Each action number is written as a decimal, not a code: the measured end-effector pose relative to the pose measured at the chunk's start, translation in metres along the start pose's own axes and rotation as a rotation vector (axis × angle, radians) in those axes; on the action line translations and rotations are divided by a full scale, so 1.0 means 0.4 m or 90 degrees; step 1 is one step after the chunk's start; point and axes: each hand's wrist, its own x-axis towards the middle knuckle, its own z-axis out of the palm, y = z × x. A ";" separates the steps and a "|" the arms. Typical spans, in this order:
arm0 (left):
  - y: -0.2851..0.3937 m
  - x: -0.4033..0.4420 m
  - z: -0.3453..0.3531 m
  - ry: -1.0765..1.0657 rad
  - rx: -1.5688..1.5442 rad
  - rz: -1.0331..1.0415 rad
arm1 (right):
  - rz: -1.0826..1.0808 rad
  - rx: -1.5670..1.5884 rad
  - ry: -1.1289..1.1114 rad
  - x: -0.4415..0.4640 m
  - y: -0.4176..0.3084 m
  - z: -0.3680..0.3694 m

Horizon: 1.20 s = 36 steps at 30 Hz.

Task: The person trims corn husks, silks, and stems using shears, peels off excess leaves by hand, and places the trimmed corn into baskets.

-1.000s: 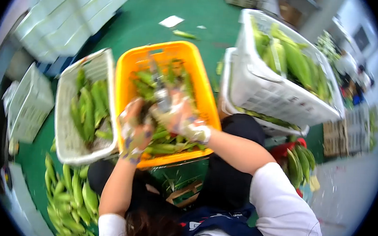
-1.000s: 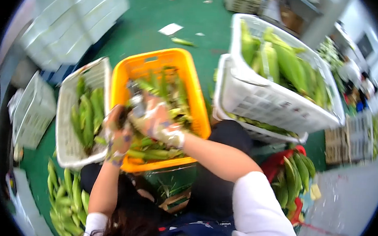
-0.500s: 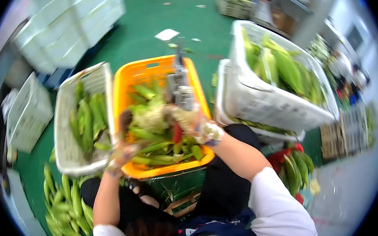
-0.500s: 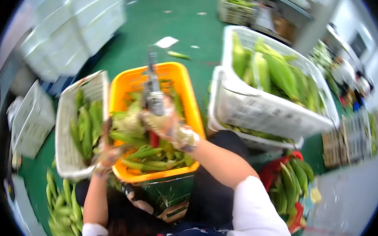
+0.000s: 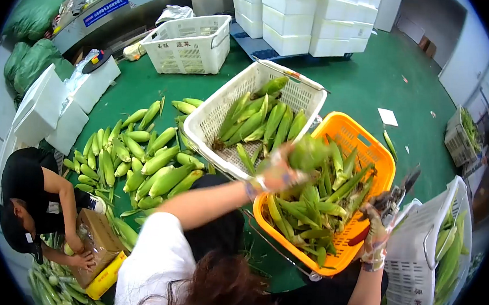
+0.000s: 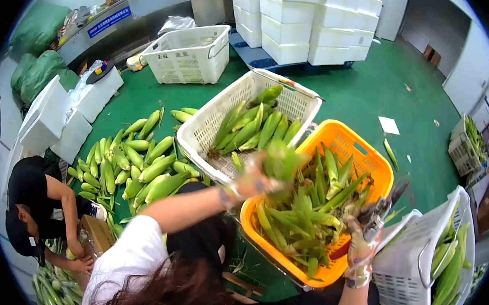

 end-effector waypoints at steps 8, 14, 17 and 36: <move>0.119 0.506 -0.625 0.418 0.727 0.303 | 0.156 -0.088 0.003 0.012 0.110 -0.053; -0.312 0.544 -0.810 0.139 1.069 0.201 | 0.322 -0.078 0.021 0.015 0.008 0.090; -0.671 0.342 -0.762 -0.082 0.881 -0.225 | 0.314 -0.302 -0.135 0.027 -0.001 0.125; -0.756 0.198 -0.633 -0.100 0.800 -0.580 | 0.421 -0.186 -0.108 0.053 0.042 0.130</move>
